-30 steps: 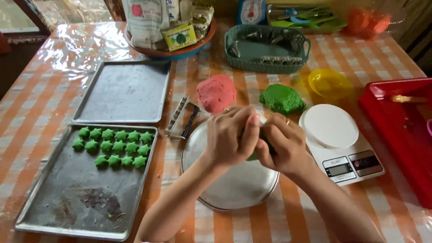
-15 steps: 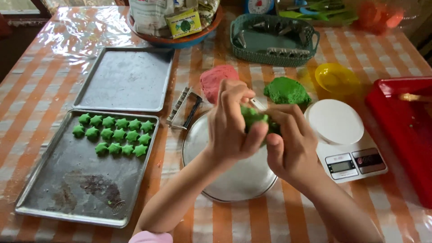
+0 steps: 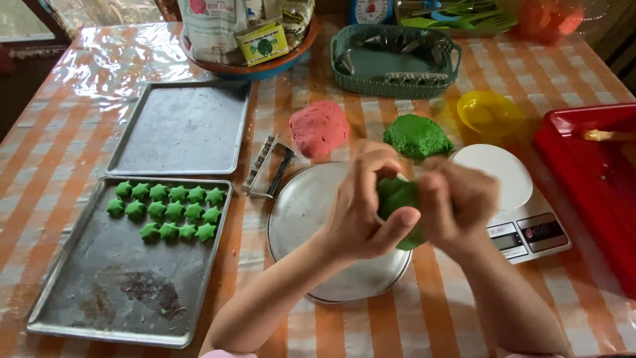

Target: Kneading a small piece of green dough by hand on a metal plate in a bakery setting.

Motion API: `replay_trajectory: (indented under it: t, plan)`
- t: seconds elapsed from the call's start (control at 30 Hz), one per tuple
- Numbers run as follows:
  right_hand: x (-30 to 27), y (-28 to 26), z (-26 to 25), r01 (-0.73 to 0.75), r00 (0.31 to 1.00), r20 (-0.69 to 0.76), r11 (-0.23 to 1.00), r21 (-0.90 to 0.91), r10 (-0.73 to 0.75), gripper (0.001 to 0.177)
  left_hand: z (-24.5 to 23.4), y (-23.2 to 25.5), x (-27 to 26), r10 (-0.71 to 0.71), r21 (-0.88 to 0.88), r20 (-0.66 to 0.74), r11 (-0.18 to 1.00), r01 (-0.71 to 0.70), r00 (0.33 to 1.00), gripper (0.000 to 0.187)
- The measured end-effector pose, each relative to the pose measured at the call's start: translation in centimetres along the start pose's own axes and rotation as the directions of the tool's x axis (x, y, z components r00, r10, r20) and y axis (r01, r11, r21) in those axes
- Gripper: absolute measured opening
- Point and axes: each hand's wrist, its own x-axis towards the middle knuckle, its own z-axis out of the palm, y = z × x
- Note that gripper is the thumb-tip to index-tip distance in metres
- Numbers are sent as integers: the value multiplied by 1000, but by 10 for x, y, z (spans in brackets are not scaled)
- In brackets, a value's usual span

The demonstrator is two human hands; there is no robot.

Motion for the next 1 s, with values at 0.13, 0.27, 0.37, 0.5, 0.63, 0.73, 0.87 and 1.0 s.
replay_trajectory:
  t: [0.13, 0.27, 0.37, 0.5, 0.63, 0.73, 0.87, 1.0]
  plan:
    - [7, -12, 2, -174, 967, -206, 979, -102, 151, 55, 0, 10, 3, 43, 102, 40, 994, -47, 998, 72]
    - [-3, 10, 14, -31, 963, -267, 1000, 4, 31, 50, 0, -11, 1, -99, 136, 132, 987, 81, 986, 48]
    - [-6, 14, 22, 109, 967, -235, 993, 48, -95, 49, -11, -20, 4, 6, 228, 59, 974, -19, 998, 37]
    - [7, -11, 22, -35, 999, -39, 999, 3, 35, 51, -26, -12, 23, 208, 544, 78, 811, -217, 975, 41]
    - [-1, -18, 29, -170, 985, -12, 982, 84, 171, 73, -29, -9, 23, 220, 594, 70, 775, -218, 973, 41]
    - [-6, -4, 28, -118, 992, -46, 993, 3, 118, 70, -22, -9, 18, 288, 707, 112, 649, -280, 951, 35]
    - [-10, 15, 22, -14, 991, -132, 999, 47, 21, 55, -6, 0, 5, 283, 551, 112, 780, -297, 953, 28]
    - [-19, 24, 13, -5, 988, -145, 944, 331, 57, 51, 1, 5, 2, 294, 320, 106, 894, -313, 950, 22]
